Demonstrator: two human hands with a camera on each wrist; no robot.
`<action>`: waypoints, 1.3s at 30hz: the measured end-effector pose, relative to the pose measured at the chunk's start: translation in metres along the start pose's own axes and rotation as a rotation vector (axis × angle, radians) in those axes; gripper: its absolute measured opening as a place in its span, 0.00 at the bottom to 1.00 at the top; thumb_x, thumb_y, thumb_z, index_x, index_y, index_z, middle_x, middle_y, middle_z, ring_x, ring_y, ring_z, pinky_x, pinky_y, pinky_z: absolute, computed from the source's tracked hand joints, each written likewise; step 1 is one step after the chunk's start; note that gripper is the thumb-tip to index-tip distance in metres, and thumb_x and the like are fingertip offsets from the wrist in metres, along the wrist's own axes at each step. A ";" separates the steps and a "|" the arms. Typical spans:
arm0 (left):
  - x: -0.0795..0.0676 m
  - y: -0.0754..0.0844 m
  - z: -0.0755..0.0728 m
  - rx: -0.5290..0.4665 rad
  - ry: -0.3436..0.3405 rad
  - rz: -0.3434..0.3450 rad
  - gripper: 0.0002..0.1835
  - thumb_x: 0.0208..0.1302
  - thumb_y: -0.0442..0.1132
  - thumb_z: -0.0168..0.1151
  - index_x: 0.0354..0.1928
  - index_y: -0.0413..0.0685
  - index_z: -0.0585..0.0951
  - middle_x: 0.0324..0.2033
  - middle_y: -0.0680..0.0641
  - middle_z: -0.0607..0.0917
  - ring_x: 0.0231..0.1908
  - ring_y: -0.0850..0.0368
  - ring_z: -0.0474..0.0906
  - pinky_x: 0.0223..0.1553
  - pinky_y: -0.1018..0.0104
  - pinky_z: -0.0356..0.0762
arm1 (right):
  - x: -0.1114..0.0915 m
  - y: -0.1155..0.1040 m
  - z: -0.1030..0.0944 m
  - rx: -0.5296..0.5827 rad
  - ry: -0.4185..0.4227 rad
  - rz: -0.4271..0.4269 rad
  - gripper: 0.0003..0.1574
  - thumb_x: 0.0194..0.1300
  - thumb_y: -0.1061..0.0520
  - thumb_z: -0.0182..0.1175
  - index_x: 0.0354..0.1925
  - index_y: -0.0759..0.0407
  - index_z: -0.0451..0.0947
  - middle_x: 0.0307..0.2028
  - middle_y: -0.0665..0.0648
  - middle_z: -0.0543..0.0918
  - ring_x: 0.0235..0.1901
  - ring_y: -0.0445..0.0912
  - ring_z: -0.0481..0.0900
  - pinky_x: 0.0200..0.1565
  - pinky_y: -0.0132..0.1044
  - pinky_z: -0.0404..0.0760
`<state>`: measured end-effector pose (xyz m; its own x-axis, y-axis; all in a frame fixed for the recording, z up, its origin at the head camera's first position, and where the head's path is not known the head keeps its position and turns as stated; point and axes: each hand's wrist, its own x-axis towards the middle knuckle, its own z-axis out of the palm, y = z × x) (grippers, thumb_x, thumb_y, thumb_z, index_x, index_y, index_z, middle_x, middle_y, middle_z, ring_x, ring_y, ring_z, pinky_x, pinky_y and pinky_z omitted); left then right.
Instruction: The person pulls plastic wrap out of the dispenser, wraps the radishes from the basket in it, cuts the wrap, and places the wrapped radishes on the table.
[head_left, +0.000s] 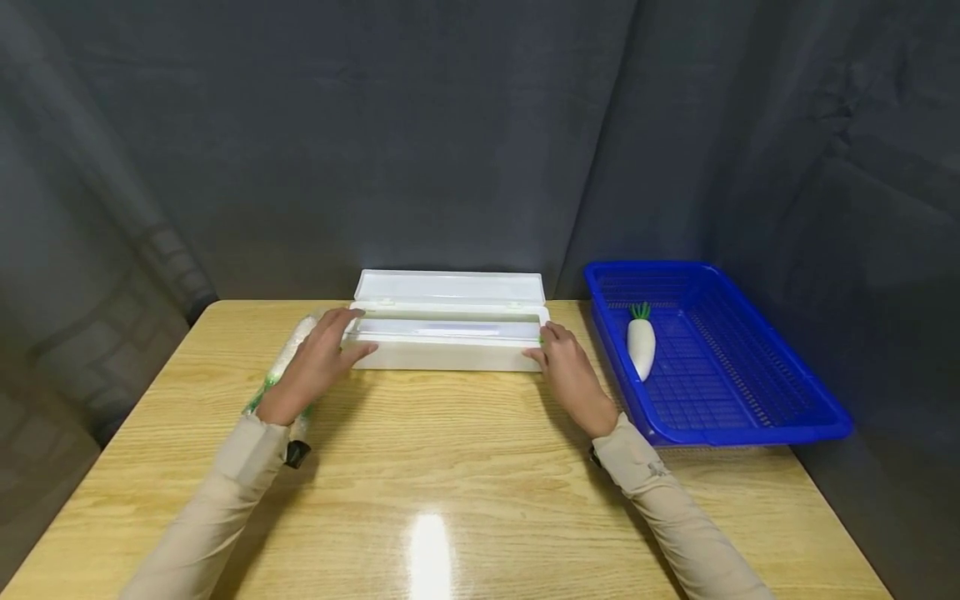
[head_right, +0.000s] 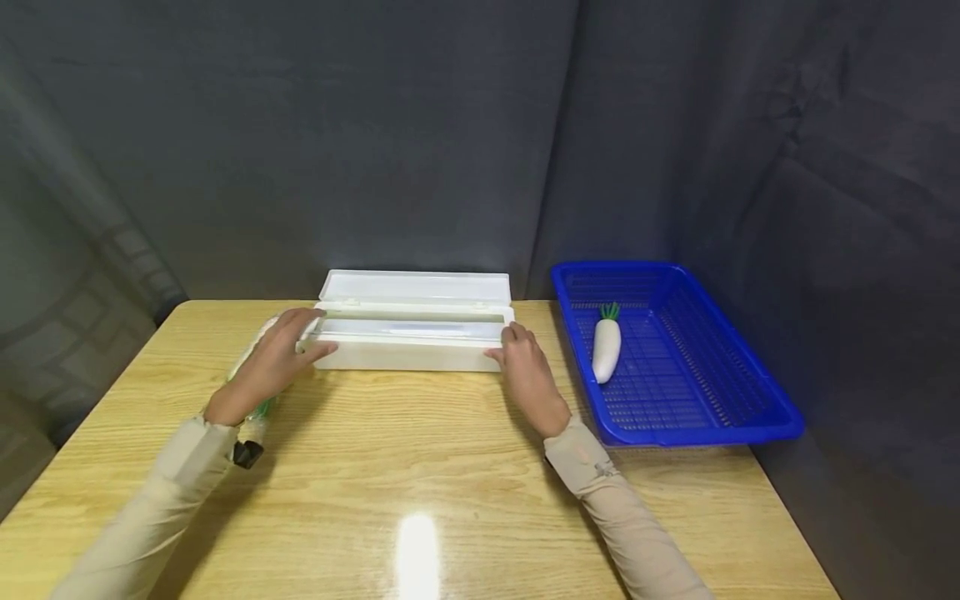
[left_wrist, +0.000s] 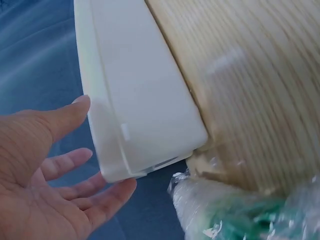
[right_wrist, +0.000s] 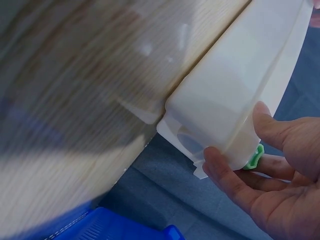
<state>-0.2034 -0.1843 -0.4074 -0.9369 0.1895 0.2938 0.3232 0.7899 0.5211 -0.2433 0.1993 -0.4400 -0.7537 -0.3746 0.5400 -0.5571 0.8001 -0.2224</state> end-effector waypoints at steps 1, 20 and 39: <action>0.002 -0.001 0.002 0.013 0.023 0.021 0.33 0.71 0.40 0.70 0.71 0.31 0.70 0.68 0.26 0.70 0.65 0.28 0.71 0.61 0.33 0.74 | 0.000 0.000 0.000 -0.002 0.001 -0.002 0.28 0.67 0.56 0.70 0.49 0.82 0.78 0.49 0.78 0.82 0.47 0.69 0.85 0.46 0.53 0.88; 0.010 -0.012 0.019 0.031 0.118 0.035 0.35 0.66 0.40 0.74 0.65 0.20 0.73 0.66 0.22 0.72 0.65 0.24 0.72 0.62 0.34 0.75 | 0.002 -0.001 -0.008 0.066 -0.080 0.052 0.30 0.68 0.59 0.71 0.56 0.83 0.76 0.54 0.80 0.80 0.52 0.70 0.84 0.51 0.55 0.86; 0.010 -0.013 0.017 -0.061 0.086 -0.054 0.40 0.67 0.42 0.74 0.69 0.20 0.69 0.65 0.19 0.72 0.67 0.22 0.67 0.67 0.31 0.68 | -0.005 -0.010 -0.038 0.104 -0.067 0.180 0.28 0.70 0.59 0.70 0.63 0.71 0.78 0.58 0.72 0.82 0.56 0.68 0.83 0.50 0.64 0.83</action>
<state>-0.2194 -0.1831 -0.4247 -0.9390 0.0951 0.3306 0.2829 0.7604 0.5847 -0.2206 0.2114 -0.4097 -0.8641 -0.2629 0.4292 -0.4413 0.8058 -0.3949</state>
